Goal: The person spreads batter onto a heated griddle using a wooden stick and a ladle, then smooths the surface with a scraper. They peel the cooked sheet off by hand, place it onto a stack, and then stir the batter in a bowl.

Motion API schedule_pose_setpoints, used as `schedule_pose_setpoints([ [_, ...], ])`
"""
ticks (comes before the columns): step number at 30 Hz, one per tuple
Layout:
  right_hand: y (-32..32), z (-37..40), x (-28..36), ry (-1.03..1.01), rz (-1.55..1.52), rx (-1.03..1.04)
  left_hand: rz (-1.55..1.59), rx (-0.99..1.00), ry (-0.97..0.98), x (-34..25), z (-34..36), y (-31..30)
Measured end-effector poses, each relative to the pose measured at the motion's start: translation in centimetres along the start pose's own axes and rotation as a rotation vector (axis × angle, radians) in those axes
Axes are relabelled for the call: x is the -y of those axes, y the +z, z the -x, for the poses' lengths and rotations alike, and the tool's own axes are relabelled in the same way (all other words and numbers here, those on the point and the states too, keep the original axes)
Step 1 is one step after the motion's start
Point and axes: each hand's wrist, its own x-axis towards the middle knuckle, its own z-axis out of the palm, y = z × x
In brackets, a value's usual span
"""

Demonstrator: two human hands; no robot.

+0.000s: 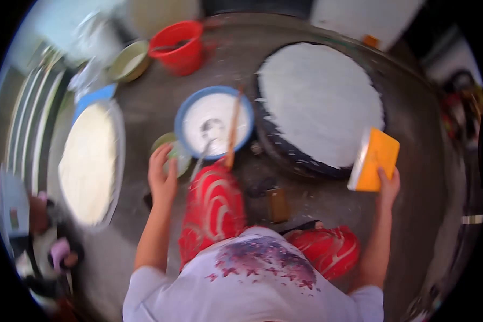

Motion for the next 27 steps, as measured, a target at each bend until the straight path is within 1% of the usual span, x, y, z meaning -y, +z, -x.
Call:
schedule_pose_setpoints([
  [1, -1.1, -1.6, -1.8, 0.012, -0.003, -0.097, 0.015, 0.036, 0.018, -1.1, 0.6, 0.4],
  [2, -2.1, -3.0, -3.5, -0.021, 0.048, -0.164, 0.019, 0.064, 0.031, -2.0, 1.2, 0.5],
  [3, -3.2, -4.2, -4.8, -0.052, 0.209, -0.24, -0.012, 0.114, 0.054, -2.6, 1.8, 0.6],
  [5, -3.4, -4.9, -4.3, -0.002, 0.401, -0.336, -0.036, 0.178, 0.097, -3.4, 2.6, 0.6],
  [6, -3.7, -5.5, -5.0, 0.008, 0.406, -0.364, -0.057, 0.202, 0.107, -3.8, 3.0, 0.8],
  [8, -3.7, -7.1, -7.6, 0.05, 0.557, -0.341, -0.071, 0.23, 0.128, -4.7, 3.3, 1.1],
  [9, -3.5, -7.9, -8.6, 0.056, 0.56, -0.358, -0.112, 0.238, 0.148, -5.0, 3.4, 1.3],
  [11, -2.7, -9.6, -9.9, -0.017, 0.686, -0.418, -0.172, 0.248, 0.155, -5.5, 3.6, 1.9],
  [12, -2.5, -10.7, -9.4, -0.011, 0.688, -0.426, -0.169, 0.255, 0.161, -5.6, 3.7, 2.3],
  [14, -2.2, -13.1, -7.6, 0.128, 0.777, -0.512, -0.262, 0.334, 0.176, -5.4, 3.8, 3.2],
  [15, -1.6, -14.1, -7.2, 0.13, 0.776, -0.518, -0.233, 0.308, 0.175, -5.1, 3.6, 3.5],
  [17, -0.3, -16.8, -6.6, 0.079, 0.874, -0.348, -0.257, 0.313, 0.174, -5.4, 2.8, 3.9],
  [18, -0.1, -18.2, -5.9, 0.077, 0.875, -0.346, -0.271, 0.333, 0.168, -5.7, 2.5, 4.0],
  [20, 0.4, -21.0, -4.5, 0.243, 1.097, -0.424, -0.291, 0.357, 0.18, -5.6, 2.0, 4.2],
  [21, 1.0, -22.7, -4.4, 0.239, 1.091, -0.425, -0.309, 0.376, 0.195, -5.4, 1.7, 4.5],
  [23, 2.1, -25.8, -4.5, 0.119, 1.142, -0.323, -0.296, 0.389, 0.167, -5.6, 1.0, 5.0],
  [24, 2.8, -27.2, -4.1, 0.115, 1.143, -0.319, -0.283, 0.408, 0.137, -5.6, 0.8, 5.2],
  [25, 3.7, -28.5, -3.4, 0.14, 1.22, -0.316, -0.282, 0.369, 0.108, -5.7, 0.5, 5.7],
  [26, 4.7, -29.7, -3.1, 0.166, 1.295, -0.312, -0.286, 0.37, 0.105, -6.2, 0.0, 6.0],
  [27, 5.4, -31.3, -3.1, 0.162, 1.293, -0.306, -0.319, 0.396, 0.126, -7.2, -0.9, 6.3],
])
